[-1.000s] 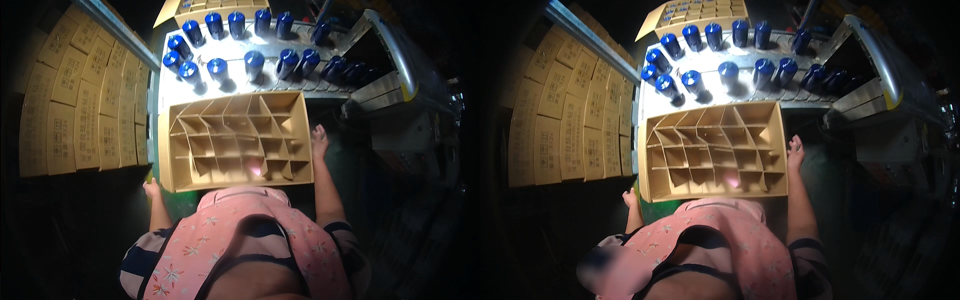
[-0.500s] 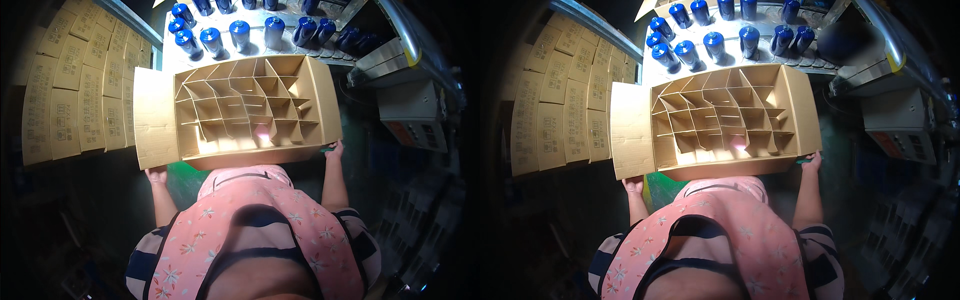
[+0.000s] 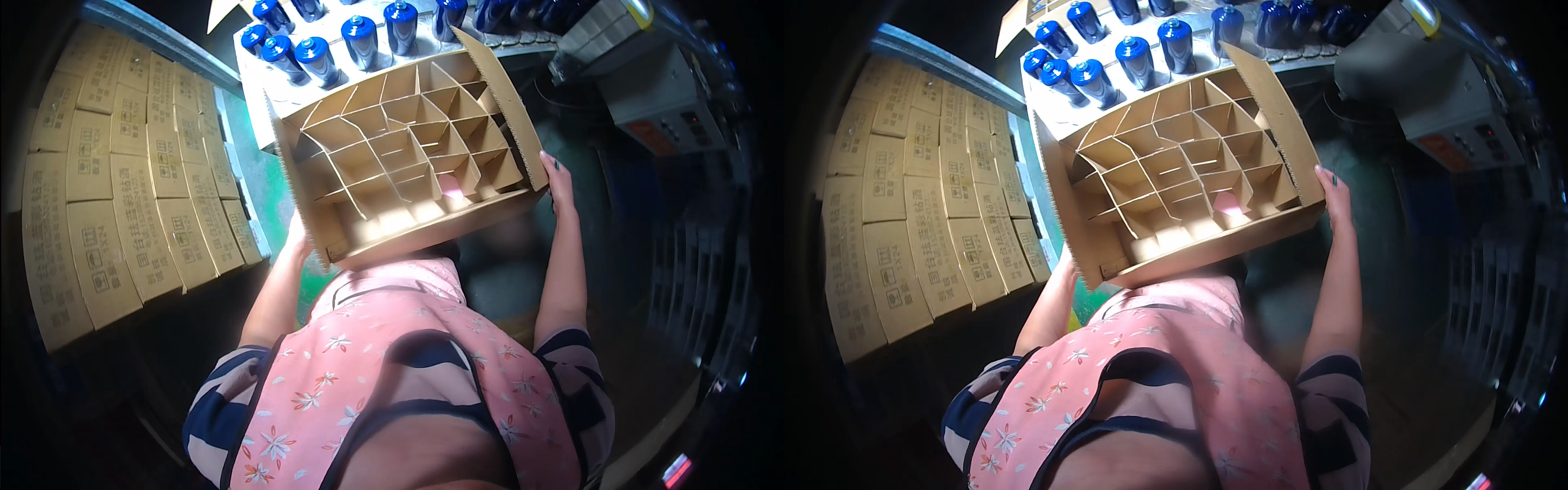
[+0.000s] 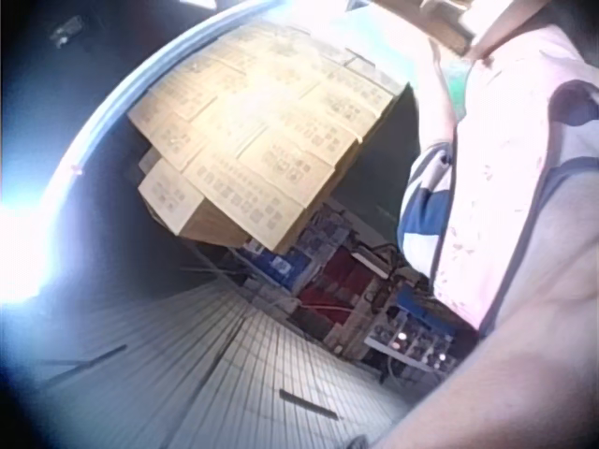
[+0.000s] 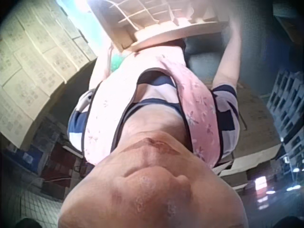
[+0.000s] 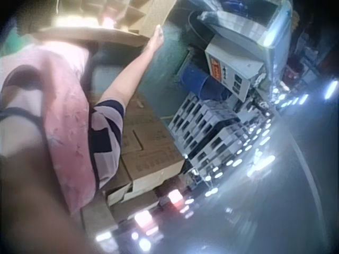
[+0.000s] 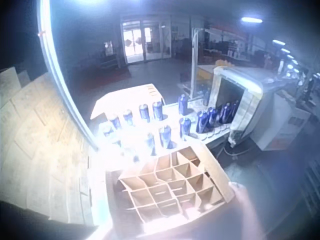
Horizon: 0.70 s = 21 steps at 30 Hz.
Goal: The person places blue bottles from a conveyor belt into a cardboard box with compartments. After filling the box, the person closes the flaps and stacks the completed box onto a pile of other boxes.
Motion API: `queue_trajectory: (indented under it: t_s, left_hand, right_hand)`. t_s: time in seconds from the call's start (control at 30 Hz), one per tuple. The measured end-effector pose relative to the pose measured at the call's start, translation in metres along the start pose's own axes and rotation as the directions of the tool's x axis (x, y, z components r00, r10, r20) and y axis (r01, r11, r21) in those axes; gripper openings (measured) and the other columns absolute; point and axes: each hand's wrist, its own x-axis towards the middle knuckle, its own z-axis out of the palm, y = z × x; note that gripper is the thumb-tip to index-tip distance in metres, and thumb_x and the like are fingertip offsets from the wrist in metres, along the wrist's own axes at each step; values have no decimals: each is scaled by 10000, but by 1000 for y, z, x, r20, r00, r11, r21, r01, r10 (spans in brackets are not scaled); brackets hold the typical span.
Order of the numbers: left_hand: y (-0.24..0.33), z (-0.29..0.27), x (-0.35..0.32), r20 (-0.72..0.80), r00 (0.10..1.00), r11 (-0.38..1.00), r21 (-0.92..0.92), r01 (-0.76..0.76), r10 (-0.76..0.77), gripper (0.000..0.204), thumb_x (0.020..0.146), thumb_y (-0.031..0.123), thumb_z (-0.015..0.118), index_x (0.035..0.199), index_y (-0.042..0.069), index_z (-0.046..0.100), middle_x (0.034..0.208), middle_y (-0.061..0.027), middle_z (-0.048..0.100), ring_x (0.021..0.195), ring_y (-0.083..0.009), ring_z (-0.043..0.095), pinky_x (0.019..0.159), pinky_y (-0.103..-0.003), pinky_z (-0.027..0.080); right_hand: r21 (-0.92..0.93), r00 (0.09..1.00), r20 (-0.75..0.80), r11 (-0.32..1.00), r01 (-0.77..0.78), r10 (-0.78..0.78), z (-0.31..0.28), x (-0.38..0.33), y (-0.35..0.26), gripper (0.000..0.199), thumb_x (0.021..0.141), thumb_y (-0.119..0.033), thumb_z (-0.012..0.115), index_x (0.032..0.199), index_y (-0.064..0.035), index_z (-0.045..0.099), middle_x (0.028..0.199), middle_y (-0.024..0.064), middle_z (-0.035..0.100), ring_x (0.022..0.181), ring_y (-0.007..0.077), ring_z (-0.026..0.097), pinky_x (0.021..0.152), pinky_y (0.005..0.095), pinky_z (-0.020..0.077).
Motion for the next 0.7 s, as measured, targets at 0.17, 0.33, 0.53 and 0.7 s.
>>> queue_trajectory:
  t_s: [0.17, 0.33, 0.53, 0.7]
  left_hand:
    - [-10, -8, -17, 155, 985, 996, -15, 83, -79, 555, 1010, 461, 368, 1396, 67, 427, 1363, -99, 497, 1213, -249, 500, 1050, -407, 393]
    - [-8, -33, -45, 190, 967, 973, -125, 195, -170, 582, 1021, 481, 327, 1407, 53, 409, 1370, -109, 485, 1218, -247, 491, 1051, -396, 390]
    - [94, -58, 1, -53, 974, 960, -166, -227, 221, 555, 1050, 420, 279, 1433, 28, 363, 1391, -124, 448, 1222, -237, 483, 1048, -387, 390]
    - [148, -50, 35, 193, 740, 734, 114, -670, 645, 541, 1018, 350, 391, 1454, 32, 354, 1473, -116, 386, 1312, -250, 411, 1115, -404, 285]
  right_hand:
    - [-132, 988, -155, 991, -2, -19, 26, -26, 13, 445, 869, -362, 695, 1164, -30, 670, 1063, 71, 696, 952, 133, 633, 852, 277, 473]
    - [-524, 762, -427, 820, 231, -487, 76, -91, 9, 375, 851, -207, 707, 1176, -27, 656, 1099, 84, 697, 999, 169, 639, 893, 281, 472]
    - [-301, 749, 217, 687, 662, -626, 235, -207, -17, 411, 779, -205, 764, 1178, -172, 672, 1267, 76, 619, 1124, 242, 589, 936, 329, 481]
    - [-478, 815, 308, 661, 579, -491, 304, -226, -14, 485, 725, -85, 727, 1192, -198, 652, 1511, 50, 366, 1329, 243, 416, 966, 388, 491]
